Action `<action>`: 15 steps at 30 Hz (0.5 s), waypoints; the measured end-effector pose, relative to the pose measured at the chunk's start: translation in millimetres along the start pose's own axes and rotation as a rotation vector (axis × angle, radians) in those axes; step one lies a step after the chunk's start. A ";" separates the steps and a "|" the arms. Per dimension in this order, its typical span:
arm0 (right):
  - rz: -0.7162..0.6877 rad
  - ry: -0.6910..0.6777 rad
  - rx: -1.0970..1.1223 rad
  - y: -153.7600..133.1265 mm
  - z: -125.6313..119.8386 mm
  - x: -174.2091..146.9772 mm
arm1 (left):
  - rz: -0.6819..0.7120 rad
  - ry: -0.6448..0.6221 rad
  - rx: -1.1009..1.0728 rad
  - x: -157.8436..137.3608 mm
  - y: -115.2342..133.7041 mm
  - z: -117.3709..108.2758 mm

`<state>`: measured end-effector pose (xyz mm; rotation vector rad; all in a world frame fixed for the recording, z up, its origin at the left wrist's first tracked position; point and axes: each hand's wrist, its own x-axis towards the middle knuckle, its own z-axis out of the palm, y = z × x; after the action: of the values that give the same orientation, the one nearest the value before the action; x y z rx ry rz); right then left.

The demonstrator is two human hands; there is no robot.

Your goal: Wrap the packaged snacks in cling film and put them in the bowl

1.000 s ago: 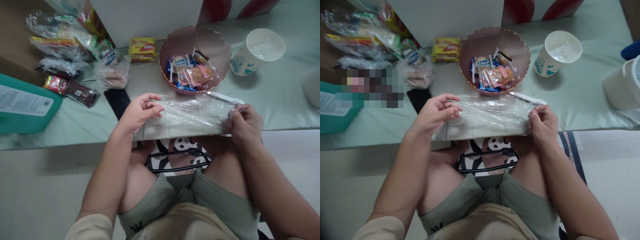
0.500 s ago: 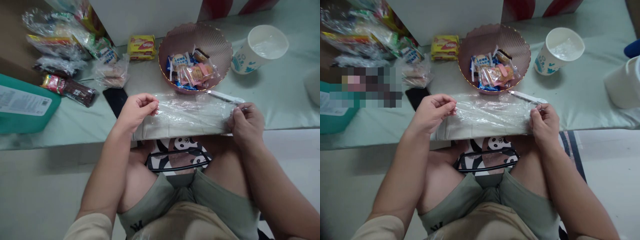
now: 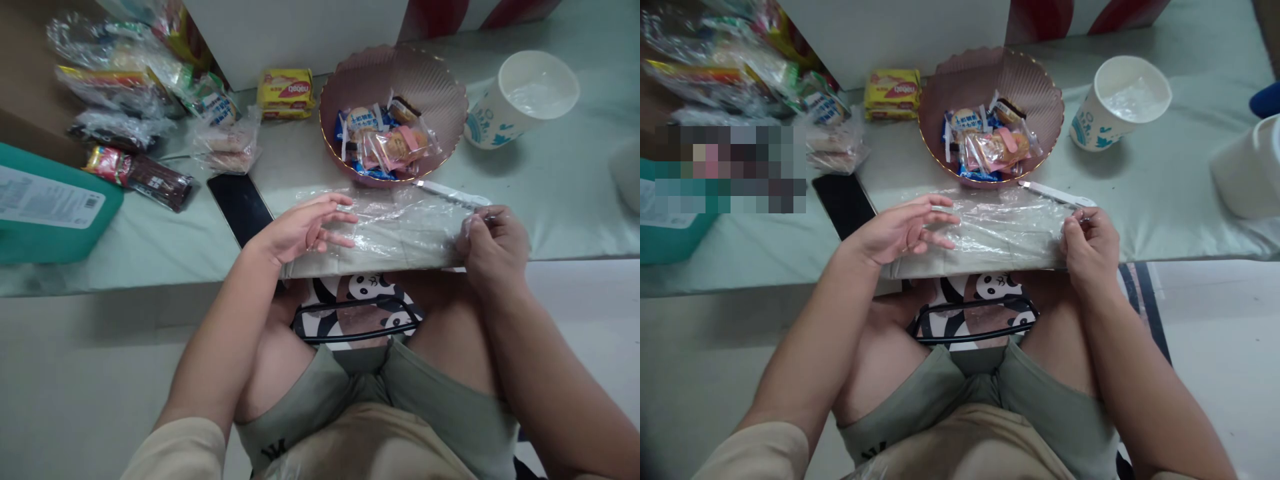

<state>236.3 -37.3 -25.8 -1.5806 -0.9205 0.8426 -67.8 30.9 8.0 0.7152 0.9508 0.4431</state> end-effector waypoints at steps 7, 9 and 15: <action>0.013 -0.003 0.002 -0.5 1.2 -0.3 | 0.413 0.208 0.079 7.6 -5.7 0.1; -0.003 -0.010 -0.041 -0.9 1.2 -0.2 | 0.567 0.304 0.132 11.5 -8.6 -3.3; 0.058 -0.006 -0.111 -3.4 3.0 -0.4 | 0.692 0.461 0.214 10.5 -6.7 -18.5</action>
<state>233.1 -35.9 -23.0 -1.7085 -0.9429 0.8498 -77.8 39.4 -10.0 1.1704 1.1779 1.1635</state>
